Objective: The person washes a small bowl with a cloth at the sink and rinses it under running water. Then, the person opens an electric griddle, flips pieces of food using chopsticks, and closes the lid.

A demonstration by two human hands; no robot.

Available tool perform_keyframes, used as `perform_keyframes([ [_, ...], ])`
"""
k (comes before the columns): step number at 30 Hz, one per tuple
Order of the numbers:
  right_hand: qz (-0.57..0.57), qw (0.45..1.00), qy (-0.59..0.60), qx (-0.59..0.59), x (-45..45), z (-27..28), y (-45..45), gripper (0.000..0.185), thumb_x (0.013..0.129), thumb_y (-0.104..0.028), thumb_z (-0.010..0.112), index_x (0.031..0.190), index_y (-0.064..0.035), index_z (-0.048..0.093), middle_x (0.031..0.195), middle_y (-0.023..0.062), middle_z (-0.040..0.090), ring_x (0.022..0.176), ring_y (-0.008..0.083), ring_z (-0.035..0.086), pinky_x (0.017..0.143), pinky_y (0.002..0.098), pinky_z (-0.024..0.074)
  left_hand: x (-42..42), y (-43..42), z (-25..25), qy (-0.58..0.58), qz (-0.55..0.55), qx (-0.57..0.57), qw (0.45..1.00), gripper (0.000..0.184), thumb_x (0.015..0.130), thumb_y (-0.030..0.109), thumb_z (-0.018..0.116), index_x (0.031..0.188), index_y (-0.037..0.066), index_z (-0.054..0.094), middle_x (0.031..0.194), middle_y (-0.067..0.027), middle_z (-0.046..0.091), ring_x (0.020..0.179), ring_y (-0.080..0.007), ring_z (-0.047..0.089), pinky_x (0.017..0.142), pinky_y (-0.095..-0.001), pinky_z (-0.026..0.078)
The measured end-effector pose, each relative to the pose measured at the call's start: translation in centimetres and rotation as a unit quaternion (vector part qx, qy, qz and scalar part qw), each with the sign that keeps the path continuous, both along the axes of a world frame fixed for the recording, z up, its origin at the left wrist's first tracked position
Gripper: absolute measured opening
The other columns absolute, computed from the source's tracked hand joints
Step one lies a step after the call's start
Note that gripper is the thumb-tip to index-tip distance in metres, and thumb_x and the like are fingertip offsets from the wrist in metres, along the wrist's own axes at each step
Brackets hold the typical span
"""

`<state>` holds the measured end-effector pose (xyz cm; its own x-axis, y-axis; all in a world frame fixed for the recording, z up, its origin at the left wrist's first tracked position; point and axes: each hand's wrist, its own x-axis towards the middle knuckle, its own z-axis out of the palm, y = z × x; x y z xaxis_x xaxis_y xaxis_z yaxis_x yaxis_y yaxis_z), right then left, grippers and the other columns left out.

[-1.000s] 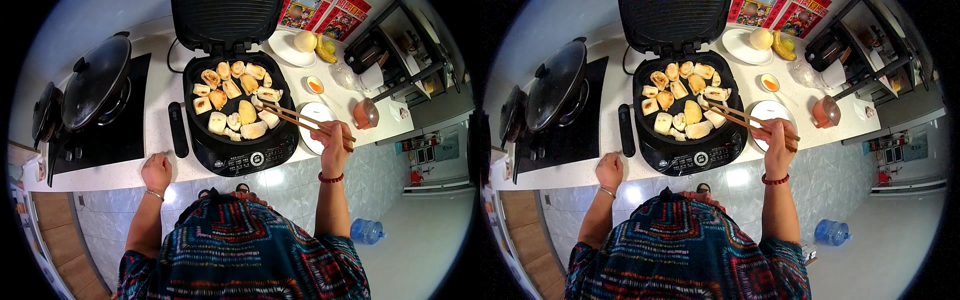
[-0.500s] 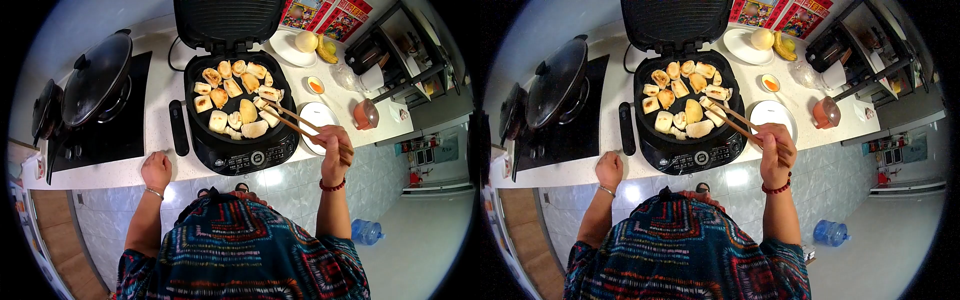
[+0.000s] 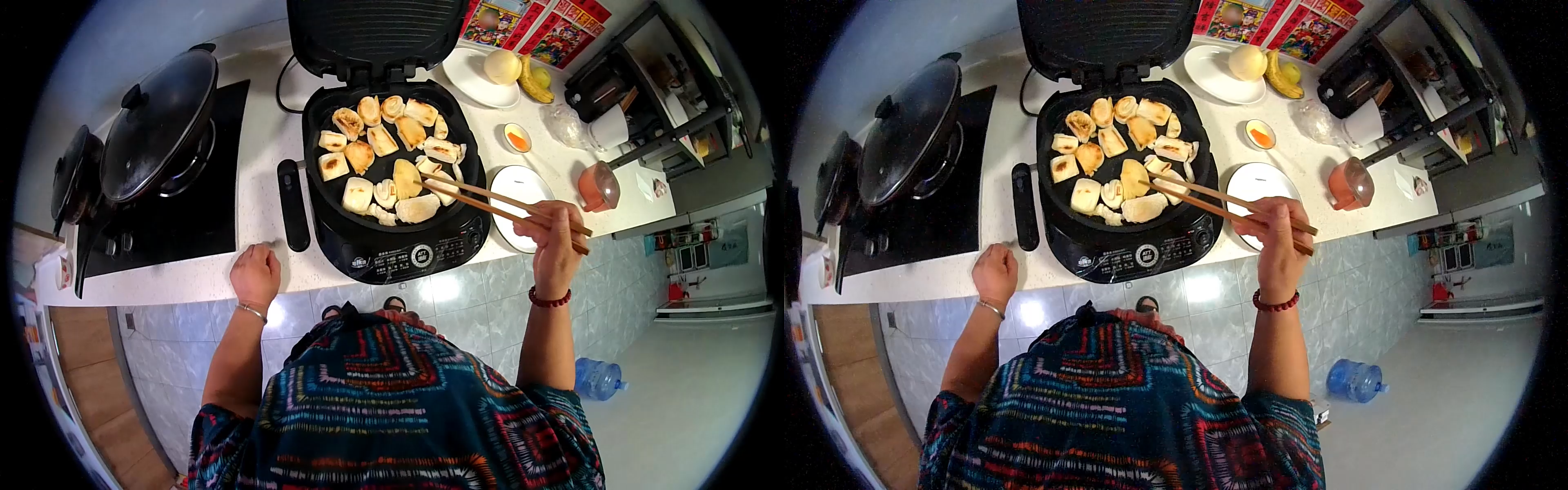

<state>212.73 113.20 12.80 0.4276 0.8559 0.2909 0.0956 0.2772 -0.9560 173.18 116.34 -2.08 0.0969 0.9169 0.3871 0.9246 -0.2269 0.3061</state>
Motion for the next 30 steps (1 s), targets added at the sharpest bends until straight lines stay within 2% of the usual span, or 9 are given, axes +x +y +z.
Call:
perform_keyframes([
  [6, 0.009, 1.0, 0.009, -0.027, -1.2, -0.2, 0.4, 0.028, 0.092, -0.022, 0.039, 0.088, 0.0048, 0.048, 0.08, 0.0161, 0.056, 0.065, 0.0244, 0.063, 0.058, 0.0308, 0.0553, 0.0, 0.0, 0.0, -0.004, 0.004, -0.003, 1.0, 0.006, 0.073, 0.008, 0.053, 0.068, 0.006, 0.05, 0.068, -0.0113, 0.054, 0.065, -0.0307, 0.054, 0.057, -0.0385, 0.045],
  [11, 0.009, 0.993, 0.115, -0.028, -1.2, -1.2, 1.2, 0.023, 0.091, -0.019, 0.041, 0.088, 0.0034, 0.046, 0.085, 0.0151, 0.055, 0.064, 0.0255, 0.062, 0.056, 0.0323, 0.056, 0.1, -0.1, 0.0, 0.006, 0.01, -0.004, 1.0, 0.006, 0.073, 0.009, 0.053, 0.068, 0.006, 0.05, 0.068, -0.0111, 0.054, 0.065, -0.0303, 0.055, 0.057, -0.0385, 0.045],
  [18, -0.001, 0.993, 0.119, -0.019, -1.9, -1.4, 1.0, 0.022, 0.091, -0.018, 0.042, 0.087, 0.003, 0.047, 0.084, 0.0138, 0.055, 0.066, 0.0231, 0.061, 0.055, 0.0316, 0.056, 0.1, 0.0, 0.1, 0.013, 0.011, -0.013, 1.0, 0.005, 0.073, 0.01, 0.053, 0.071, 0.006, 0.05, 0.068, -0.0115, 0.054, 0.065, -0.0305, 0.055, 0.057, -0.039, 0.045],
  [24, -0.017, 0.999, 0.034, 0.011, -2.5, -0.4, 0.2, 0.02, 0.09, -0.012, 0.042, 0.083, 0.0044, 0.051, 0.085, 0.0137, 0.055, 0.068, 0.0203, 0.06, 0.058, 0.0306, 0.0555, 0.0, 0.0, 0.1, 0.016, 0.007, -0.017, 1.0, 0.005, 0.074, 0.01, 0.053, 0.072, 0.005, 0.051, 0.069, -0.012, 0.054, 0.065, -0.0309, 0.055, 0.057, -0.0391, 0.045],
  [26, 0.029, 0.997, -0.016, 0.071, -2.8, -0.2, -0.1, 0.018, 0.088, -0.007, 0.04, 0.081, 0.0049, 0.051, 0.087, 0.0139, 0.055, 0.069, 0.0177, 0.058, 0.059, 0.0302, 0.0554, 0.0, 0.0, 0.1, 0.014, 0.007, -0.016, 1.0, 0.006, 0.073, 0.01, 0.053, 0.071, 0.005, 0.051, 0.069, -0.0119, 0.054, 0.065, -0.0309, 0.055, 0.057, -0.0391, 0.045],
  [27, 0.028, 0.998, -0.026, 0.058, -3.2, 0.1, -0.5, 0.015, 0.086, -0.004, 0.042, 0.08, 0.0037, 0.053, 0.088, 0.0138, 0.055, 0.073, 0.0164, 0.056, 0.064, 0.0287, 0.0521, 0.0, 0.0, 0.2, 0.014, 0.008, -0.019, 1.0, 0.006, 0.073, 0.01, 0.053, 0.071, 0.005, 0.05, 0.069, -0.0118, 0.054, 0.065, -0.0309, 0.054, 0.057, -0.039, 0.045],
  [28, 0.029, 0.998, -0.026, 0.058, -3.3, 0.1, -0.8, 0.015, 0.086, -0.004, 0.042, 0.08, 0.0037, 0.053, 0.088, 0.0138, 0.055, 0.073, 0.0164, 0.056, 0.064, 0.0287, 0.0521, 0.0, 0.0, 0.2, 0.013, 0.008, -0.023, 1.0, 0.006, 0.073, 0.009, 0.054, 0.07, 0.005, 0.05, 0.069, -0.0117, 0.054, 0.065, -0.0308, 0.054, 0.057, -0.039, 0.045],
  [30, 0.057, 0.983, -0.157, 0.08, -3.5, 0.2, -1.2, 0.013, 0.084, -0.004, 0.045, 0.08, 0.0022, 0.054, 0.089, 0.0133, 0.055, 0.078, 0.0164, 0.054, 0.069, 0.0272, 0.0465, 0.1, 0.0, 0.3, 0.011, 0.01, -0.021, 1.0, 0.006, 0.073, 0.009, 0.054, 0.07, 0.005, 0.05, 0.068, -0.0115, 0.054, 0.065, -0.0307, 0.054, 0.057, -0.0388, 0.045],
])
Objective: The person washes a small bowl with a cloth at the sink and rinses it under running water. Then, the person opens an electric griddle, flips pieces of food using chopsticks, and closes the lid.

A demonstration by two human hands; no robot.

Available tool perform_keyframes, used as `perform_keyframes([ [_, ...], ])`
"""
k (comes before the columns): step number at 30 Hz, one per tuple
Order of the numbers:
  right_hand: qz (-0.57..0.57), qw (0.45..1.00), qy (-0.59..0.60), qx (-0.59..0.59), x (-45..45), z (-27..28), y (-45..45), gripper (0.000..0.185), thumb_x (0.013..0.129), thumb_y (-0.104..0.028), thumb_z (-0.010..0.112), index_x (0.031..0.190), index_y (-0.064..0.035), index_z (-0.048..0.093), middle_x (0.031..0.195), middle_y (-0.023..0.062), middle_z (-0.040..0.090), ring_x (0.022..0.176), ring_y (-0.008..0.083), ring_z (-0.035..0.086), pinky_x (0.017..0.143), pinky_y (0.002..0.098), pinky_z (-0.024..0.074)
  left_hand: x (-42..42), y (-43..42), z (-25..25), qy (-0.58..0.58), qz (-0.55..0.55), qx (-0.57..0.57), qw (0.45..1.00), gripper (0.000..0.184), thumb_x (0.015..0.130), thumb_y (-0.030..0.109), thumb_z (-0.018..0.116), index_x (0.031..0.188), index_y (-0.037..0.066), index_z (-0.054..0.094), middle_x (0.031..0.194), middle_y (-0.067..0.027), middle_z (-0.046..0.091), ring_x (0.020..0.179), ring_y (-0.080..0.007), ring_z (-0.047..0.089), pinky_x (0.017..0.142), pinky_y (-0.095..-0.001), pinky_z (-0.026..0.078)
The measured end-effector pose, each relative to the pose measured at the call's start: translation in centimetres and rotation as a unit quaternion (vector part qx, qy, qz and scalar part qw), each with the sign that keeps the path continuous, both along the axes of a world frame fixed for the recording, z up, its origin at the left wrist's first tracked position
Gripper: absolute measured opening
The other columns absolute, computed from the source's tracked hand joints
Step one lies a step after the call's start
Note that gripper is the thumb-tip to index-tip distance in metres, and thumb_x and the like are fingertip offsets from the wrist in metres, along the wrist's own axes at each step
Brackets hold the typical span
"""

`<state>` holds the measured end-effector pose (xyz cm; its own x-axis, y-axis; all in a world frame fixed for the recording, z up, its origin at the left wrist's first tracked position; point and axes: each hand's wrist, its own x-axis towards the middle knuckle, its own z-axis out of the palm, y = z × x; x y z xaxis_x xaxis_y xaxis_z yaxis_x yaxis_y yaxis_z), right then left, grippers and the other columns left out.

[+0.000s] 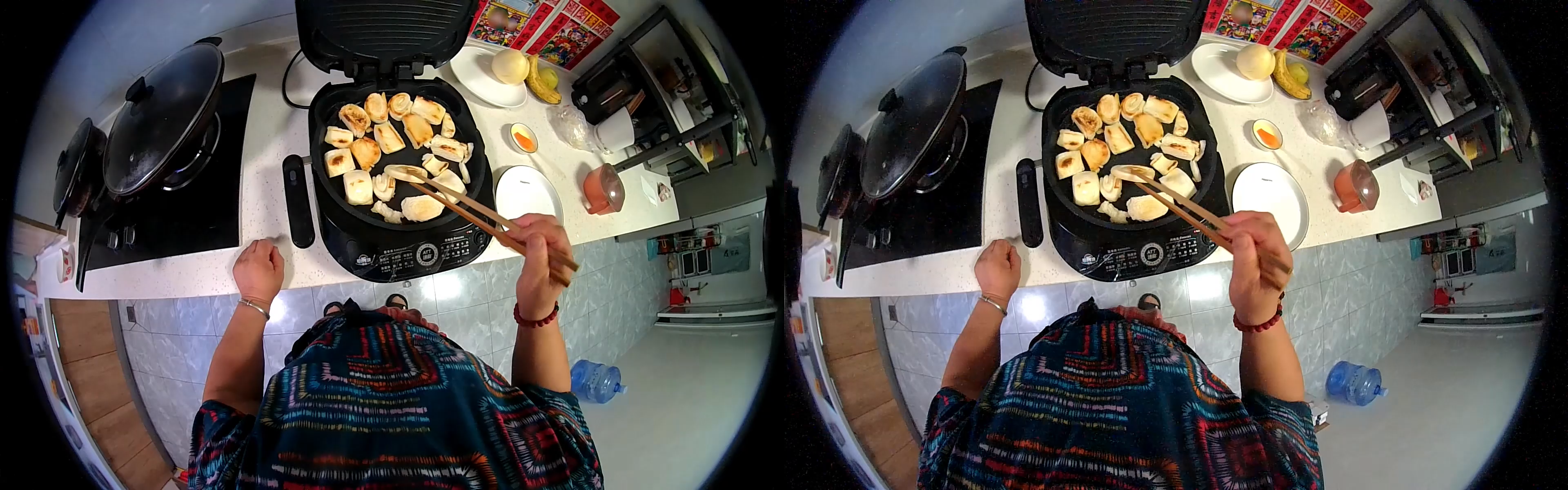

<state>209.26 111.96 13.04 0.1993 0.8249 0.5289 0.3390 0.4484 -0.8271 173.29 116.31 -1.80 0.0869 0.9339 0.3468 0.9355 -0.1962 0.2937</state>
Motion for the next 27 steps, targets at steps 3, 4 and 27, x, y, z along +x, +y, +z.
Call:
perform_keyframes([
  [3, 0.014, 1.0, -0.005, -0.018, -0.6, 0.4, -0.4, 0.012, 0.084, -0.006, 0.048, 0.081, 0.0012, 0.057, 0.088, 0.0127, 0.055, 0.08, 0.0165, 0.052, 0.071, 0.0263, 0.0426, 0.0, 0.0, 0.0, -0.002, 0.0, 0.003, 1.0, 0.006, 0.073, 0.009, 0.054, 0.07, 0.005, 0.05, 0.068, -0.0113, 0.054, 0.064, -0.0304, 0.054, 0.057, -0.0386, 0.045],
  [4, 0.022, 0.999, -0.014, -0.019, -0.6, 0.4, -0.4, 0.013, 0.084, -0.007, 0.048, 0.081, 0.0014, 0.057, 0.088, 0.0126, 0.055, 0.08, 0.0165, 0.052, 0.071, 0.0264, 0.0428, 0.0, 0.0, 0.0, -0.001, -0.002, 0.005, 1.0, 0.006, 0.073, 0.009, 0.054, 0.07, 0.005, 0.05, 0.068, -0.0112, 0.054, 0.064, -0.0303, 0.054, 0.057, -0.0385, 0.045],
  [27, 0.032, 0.991, 0.122, -0.033, -1.1, 0.2, 1.9, 0.02, 0.089, -0.009, 0.043, 0.079, 0.0048, 0.055, 0.088, 0.0115, 0.052, 0.074, 0.017, 0.055, 0.065, 0.0277, 0.0506, -0.1, -0.1, -0.1, -0.002, 0.004, 0.0, 1.0, 0.004, 0.073, 0.009, 0.053, 0.071, 0.006, 0.051, 0.069, -0.0107, 0.055, 0.066, -0.0297, 0.055, 0.059, -0.0378, 0.045],
])
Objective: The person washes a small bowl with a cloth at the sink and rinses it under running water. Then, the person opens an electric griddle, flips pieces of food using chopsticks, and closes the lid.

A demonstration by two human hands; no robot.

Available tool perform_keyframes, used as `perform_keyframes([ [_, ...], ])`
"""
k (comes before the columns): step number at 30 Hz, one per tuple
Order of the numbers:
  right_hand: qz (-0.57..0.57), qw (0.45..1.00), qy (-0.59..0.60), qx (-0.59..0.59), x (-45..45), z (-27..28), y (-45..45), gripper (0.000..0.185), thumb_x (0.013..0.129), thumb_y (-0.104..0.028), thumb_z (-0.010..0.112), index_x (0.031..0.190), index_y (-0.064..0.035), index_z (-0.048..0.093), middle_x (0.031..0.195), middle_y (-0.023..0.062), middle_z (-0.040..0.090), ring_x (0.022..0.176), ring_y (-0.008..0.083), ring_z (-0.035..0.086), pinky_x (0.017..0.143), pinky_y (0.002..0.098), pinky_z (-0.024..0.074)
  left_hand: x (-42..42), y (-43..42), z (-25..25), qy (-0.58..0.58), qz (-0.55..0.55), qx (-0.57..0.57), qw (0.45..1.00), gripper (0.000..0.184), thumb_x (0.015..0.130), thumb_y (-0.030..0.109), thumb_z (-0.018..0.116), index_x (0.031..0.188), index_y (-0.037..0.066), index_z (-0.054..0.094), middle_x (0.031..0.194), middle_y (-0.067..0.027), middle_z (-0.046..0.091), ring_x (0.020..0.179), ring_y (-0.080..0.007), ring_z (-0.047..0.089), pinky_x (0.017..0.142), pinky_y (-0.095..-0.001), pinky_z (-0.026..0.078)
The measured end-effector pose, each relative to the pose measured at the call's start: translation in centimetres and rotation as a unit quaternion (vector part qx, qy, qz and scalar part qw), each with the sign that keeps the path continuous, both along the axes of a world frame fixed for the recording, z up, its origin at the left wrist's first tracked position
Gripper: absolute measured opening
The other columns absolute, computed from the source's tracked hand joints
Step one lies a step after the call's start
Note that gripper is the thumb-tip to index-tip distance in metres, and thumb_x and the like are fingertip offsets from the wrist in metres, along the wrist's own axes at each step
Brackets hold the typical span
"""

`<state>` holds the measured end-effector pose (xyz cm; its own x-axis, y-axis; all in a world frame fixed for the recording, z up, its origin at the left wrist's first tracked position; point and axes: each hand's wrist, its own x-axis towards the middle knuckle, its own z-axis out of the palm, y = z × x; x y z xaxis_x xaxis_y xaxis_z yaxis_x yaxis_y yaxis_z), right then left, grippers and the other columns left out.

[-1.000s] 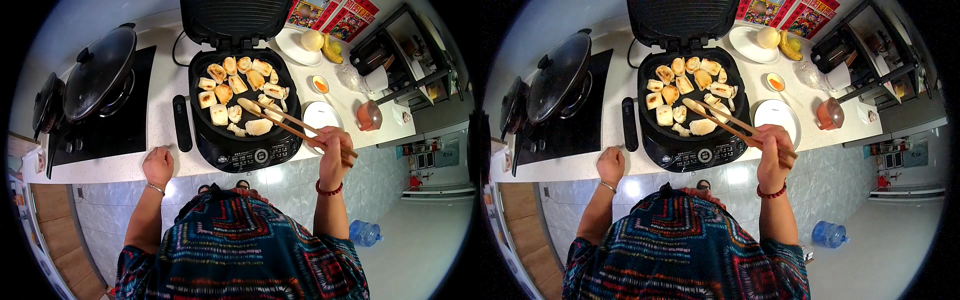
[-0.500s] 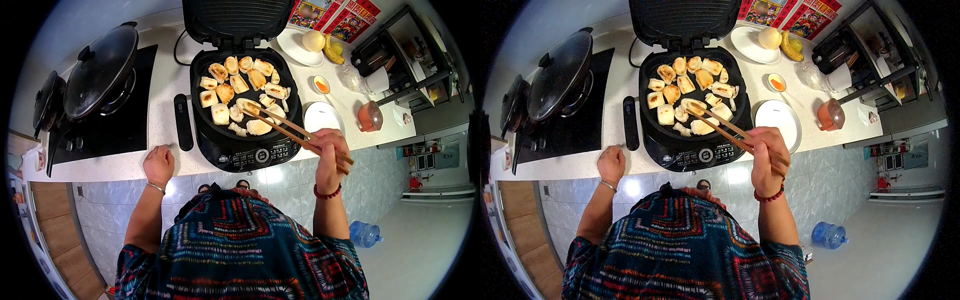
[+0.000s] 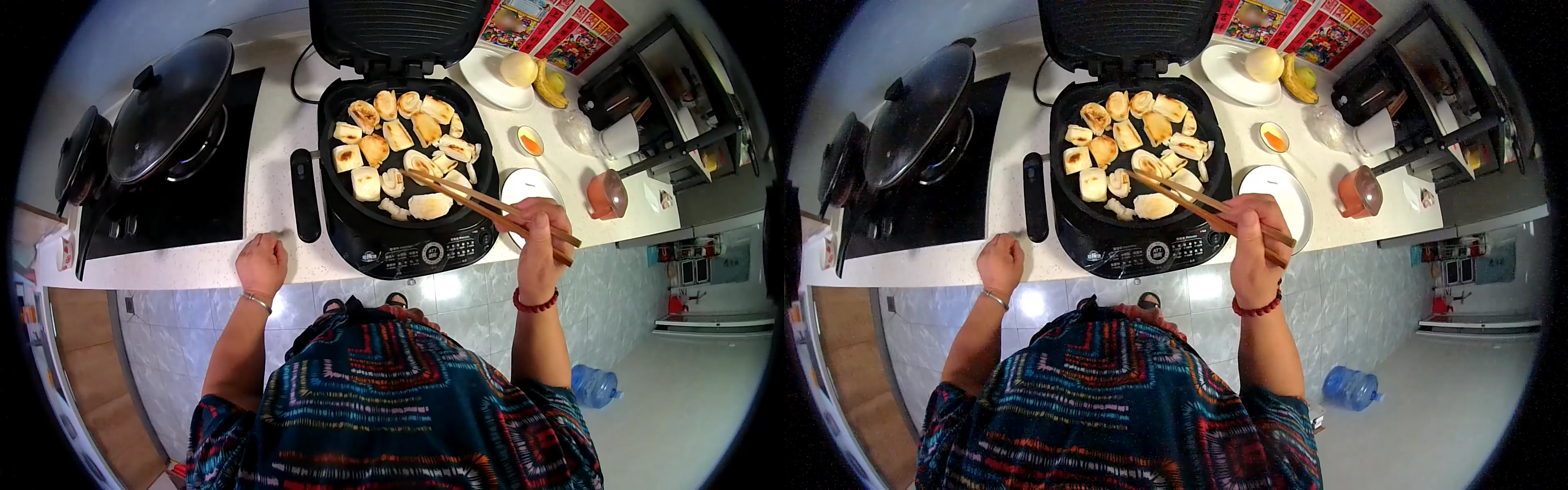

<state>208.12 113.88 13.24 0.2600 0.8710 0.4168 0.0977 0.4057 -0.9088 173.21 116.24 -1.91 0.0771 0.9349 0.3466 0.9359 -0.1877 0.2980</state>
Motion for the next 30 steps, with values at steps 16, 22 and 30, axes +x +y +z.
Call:
perform_keyframes([
  [16, -0.022, 0.985, -0.166, 0.046, -0.6, -1.8, -1.1, 0.008, 0.082, -0.002, 0.047, 0.08, 0.0016, 0.053, 0.088, 0.0147, 0.056, 0.072, 0.019, 0.056, 0.064, 0.0282, 0.0483, -0.1, 0.1, -0.2, 0.001, 0.002, 0.007, 1.0, 0.006, 0.071, 0.012, 0.055, 0.069, 0.007, 0.051, 0.067, -0.0098, 0.055, 0.064, -0.0283, 0.055, 0.057, -0.0374, 0.046],
  [22, 0.048, 0.897, -0.415, 0.143, -1.5, -1.7, -2.3, 0.021, 0.064, -0.003, 0.065, 0.082, -0.0082, 0.056, 0.09, 0.0121, 0.057, 0.066, 0.0243, 0.058, 0.054, 0.0291, 0.047, -0.1, 0.1, -0.1, -0.004, 0.004, -0.005, 1.0, 0.006, 0.072, 0.01, 0.054, 0.07, 0.006, 0.051, 0.068, -0.011, 0.055, 0.064, -0.03, 0.055, 0.058, -0.0384, 0.046],
  [30, 0.076, 0.93, -0.341, 0.112, -1.4, -0.7, -3.9, 0.013, 0.069, -0.005, 0.061, 0.082, -0.0054, 0.058, 0.092, 0.0126, 0.057, 0.069, 0.0224, 0.058, 0.058, 0.028, 0.0467, -0.1, 0.1, -0.1, 0.002, 0.005, -0.006, 1.0, 0.006, 0.073, 0.01, 0.054, 0.07, 0.006, 0.05, 0.068, -0.0108, 0.055, 0.064, -0.0301, 0.055, 0.058, -0.0389, 0.045],
])
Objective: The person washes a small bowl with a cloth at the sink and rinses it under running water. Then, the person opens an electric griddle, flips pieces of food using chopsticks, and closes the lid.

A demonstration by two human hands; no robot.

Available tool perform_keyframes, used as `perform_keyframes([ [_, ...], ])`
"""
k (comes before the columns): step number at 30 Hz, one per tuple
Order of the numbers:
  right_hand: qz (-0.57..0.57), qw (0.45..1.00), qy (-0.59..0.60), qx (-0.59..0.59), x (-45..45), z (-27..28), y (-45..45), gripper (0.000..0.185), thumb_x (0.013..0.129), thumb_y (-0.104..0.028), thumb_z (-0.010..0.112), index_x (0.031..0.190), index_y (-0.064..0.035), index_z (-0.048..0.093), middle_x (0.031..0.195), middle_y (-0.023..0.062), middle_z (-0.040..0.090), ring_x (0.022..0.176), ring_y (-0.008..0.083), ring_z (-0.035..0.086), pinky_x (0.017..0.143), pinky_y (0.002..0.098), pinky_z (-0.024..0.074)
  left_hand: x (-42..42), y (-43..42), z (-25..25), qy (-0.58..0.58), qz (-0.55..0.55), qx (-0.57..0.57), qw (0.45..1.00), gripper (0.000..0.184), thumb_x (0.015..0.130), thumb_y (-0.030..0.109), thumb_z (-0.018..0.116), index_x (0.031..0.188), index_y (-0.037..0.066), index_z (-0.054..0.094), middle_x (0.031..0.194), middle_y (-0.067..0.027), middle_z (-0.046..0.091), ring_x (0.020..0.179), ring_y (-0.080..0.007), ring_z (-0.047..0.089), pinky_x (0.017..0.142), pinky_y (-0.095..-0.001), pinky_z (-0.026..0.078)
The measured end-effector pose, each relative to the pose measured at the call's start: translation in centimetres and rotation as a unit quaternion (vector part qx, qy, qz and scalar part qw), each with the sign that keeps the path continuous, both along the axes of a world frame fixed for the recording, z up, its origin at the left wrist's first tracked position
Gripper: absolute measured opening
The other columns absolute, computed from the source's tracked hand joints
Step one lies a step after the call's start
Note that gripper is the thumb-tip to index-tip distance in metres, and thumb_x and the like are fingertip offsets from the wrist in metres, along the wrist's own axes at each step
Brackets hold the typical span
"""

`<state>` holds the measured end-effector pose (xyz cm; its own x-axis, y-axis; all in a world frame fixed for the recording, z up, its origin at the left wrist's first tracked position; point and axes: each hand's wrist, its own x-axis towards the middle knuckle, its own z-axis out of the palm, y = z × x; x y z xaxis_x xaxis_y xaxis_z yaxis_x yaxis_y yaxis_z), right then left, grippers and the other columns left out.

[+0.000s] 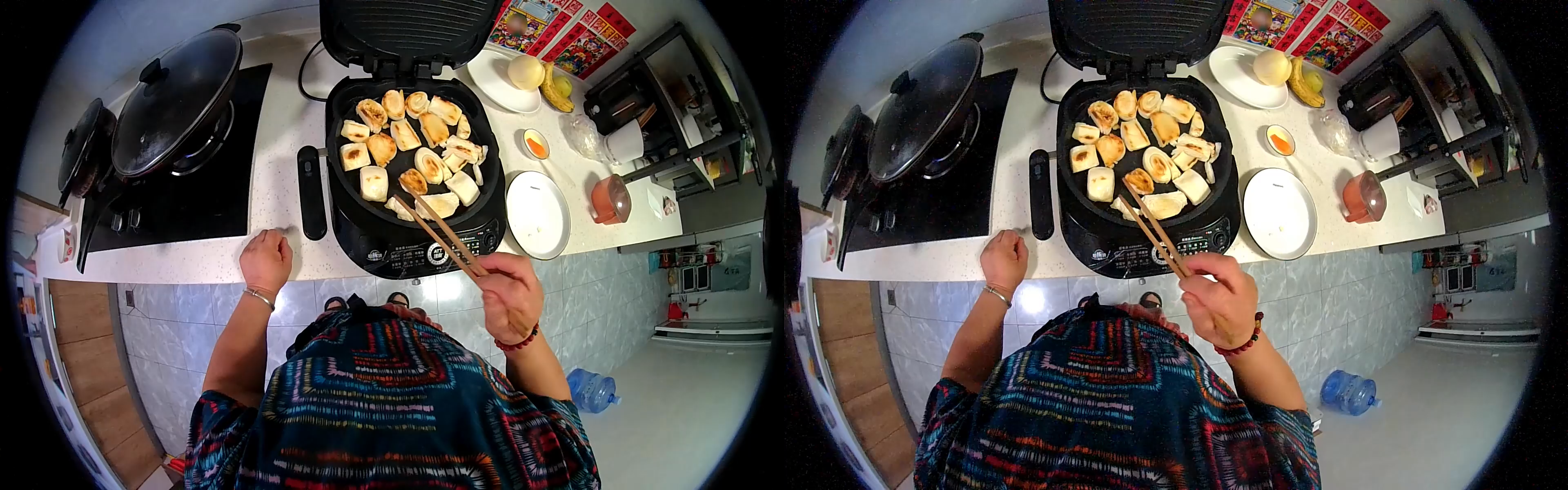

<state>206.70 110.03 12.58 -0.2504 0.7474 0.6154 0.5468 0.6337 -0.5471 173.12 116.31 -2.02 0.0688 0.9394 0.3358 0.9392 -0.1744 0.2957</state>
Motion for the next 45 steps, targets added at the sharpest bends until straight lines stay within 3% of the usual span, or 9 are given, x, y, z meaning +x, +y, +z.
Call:
perform_keyframes([
  [12, -0.072, 0.995, 0.071, 0.001, 0.1, -0.6, 1.4, 0.008, 0.079, -0.004, 0.051, 0.079, 0.0002, 0.058, 0.088, 0.0143, 0.056, 0.072, 0.0199, 0.055, 0.061, 0.0273, 0.0448, 0.0, 0.1, -0.1, 0.008, 0.001, 0.014, 1.0, 0.007, 0.072, 0.012, 0.055, 0.069, 0.007, 0.05, 0.067, -0.01, 0.055, 0.063, -0.0286, 0.055, 0.058, -0.0376, 0.045],
  [15, -0.069, 0.984, 0.159, -0.043, 0.0, -1.2, 1.7, 0.017, 0.086, -0.009, 0.044, 0.081, 0.0032, 0.054, 0.094, 0.0159, 0.052, 0.077, 0.0193, 0.054, 0.063, 0.0297, 0.0475, -0.1, 0.0, -0.1, 0.004, 0.002, 0.016, 1.0, 0.007, 0.072, 0.012, 0.055, 0.069, 0.007, 0.05, 0.067, -0.0099, 0.055, 0.063, -0.0285, 0.055, 0.058, -0.0374, 0.045],
  [17, -0.049, 0.903, 0.394, -0.164, -0.6, -1.8, 2.0, 0.024, 0.09, -0.015, 0.037, 0.084, 0.0043, 0.05, 0.098, 0.0165, 0.047, 0.077, 0.0202, 0.055, 0.066, 0.0325, 0.0514, 0.0, 0.0, -0.1, 0.001, 0.001, 0.019, 1.0, 0.007, 0.071, 0.012, 0.055, 0.069, 0.007, 0.05, 0.067, -0.0099, 0.055, 0.063, -0.0285, 0.055, 0.058, -0.0373, 0.045],
  [21, -0.051, 0.862, 0.459, -0.208, -0.9, -3.8, 2.1, 0.026, 0.092, -0.02, 0.038, 0.087, 0.0034, 0.047, 0.1, 0.0152, 0.045, 0.077, 0.0232, 0.058, 0.067, 0.0353, 0.0544, -0.1, 0.0, -0.1, 0.003, 0.003, 0.016, 1.0, 0.007, 0.071, 0.012, 0.055, 0.069, 0.007, 0.05, 0.067, -0.0098, 0.055, 0.063, -0.0284, 0.055, 0.057, -0.0372, 0.045],
  [29, -0.077, 0.89, 0.41, -0.187, -0.9, -4.3, 1.8, 0.023, 0.092, -0.018, 0.035, 0.089, 0.0018, 0.045, 0.096, 0.0167, 0.049, 0.076, 0.0237, 0.058, 0.067, 0.0377, 0.0541, 0.0, 0.1, -0.1, 0.005, -0.002, 0.021, 1.0, 0.007, 0.071, 0.012, 0.055, 0.069, 0.007, 0.051, 0.067, -0.0096, 0.055, 0.062, -0.0281, 0.055, 0.057, -0.0366, 0.046],
  [32, -0.102, 0.943, 0.295, -0.116, -0.9, -3.1, 1.3, 0.017, 0.088, -0.011, 0.044, 0.081, 0.0014, 0.052, 0.091, 0.0144, 0.054, 0.076, 0.0211, 0.056, 0.065, 0.0307, 0.0485, 0.0, 0.0, -0.1, 0.001, -0.001, 0.021, 1.0, 0.007, 0.071, 0.012, 0.055, 0.069, 0.007, 0.051, 0.067, -0.0095, 0.055, 0.062, -0.0279, 0.055, 0.057, -0.0366, 0.046],
  [34, -0.069, 0.987, 0.138, -0.042, -1.1, -2.1, 0.7, 0.01, 0.083, -0.008, 0.049, 0.083, -0.0005, 0.056, 0.091, 0.0146, 0.056, 0.073, 0.0212, 0.055, 0.063, 0.0277, 0.0449, -0.1, 0.0, -0.1, 0.002, -0.003, 0.026, 1.0, 0.006, 0.071, 0.012, 0.056, 0.07, 0.008, 0.051, 0.067, -0.0094, 0.055, 0.062, -0.0277, 0.055, 0.057, -0.0364, 0.046],
  [41, 0.03, 0.999, -0.003, -0.016, -1.3, -0.5, 0.7, 0.008, 0.077, -0.009, 0.058, 0.084, -0.0054, 0.058, 0.094, 0.0127, 0.056, 0.071, 0.023, 0.056, 0.059, 0.0277, 0.0456, 0.0, 0.0, -0.1, -0.003, -0.006, 0.031, 0.999, 0.007, 0.071, 0.011, 0.056, 0.069, 0.008, 0.05, 0.066, -0.0095, 0.054, 0.062, -0.0277, 0.055, 0.057, -0.0362, 0.046],
  [45, 0.044, 0.998, 0.017, -0.03, -1.9, 0.4, 0.5, 0.008, 0.076, -0.009, 0.059, 0.083, -0.0045, 0.059, 0.093, 0.0128, 0.056, 0.069, 0.023, 0.057, 0.059, 0.0282, 0.0455, -0.2, 0.0, -0.4, 0.0, -0.006, 0.031, 0.999, 0.007, 0.071, 0.011, 0.056, 0.069, 0.008, 0.05, 0.066, -0.0095, 0.054, 0.062, -0.0281, 0.055, 0.057, -0.0364, 0.045],
])
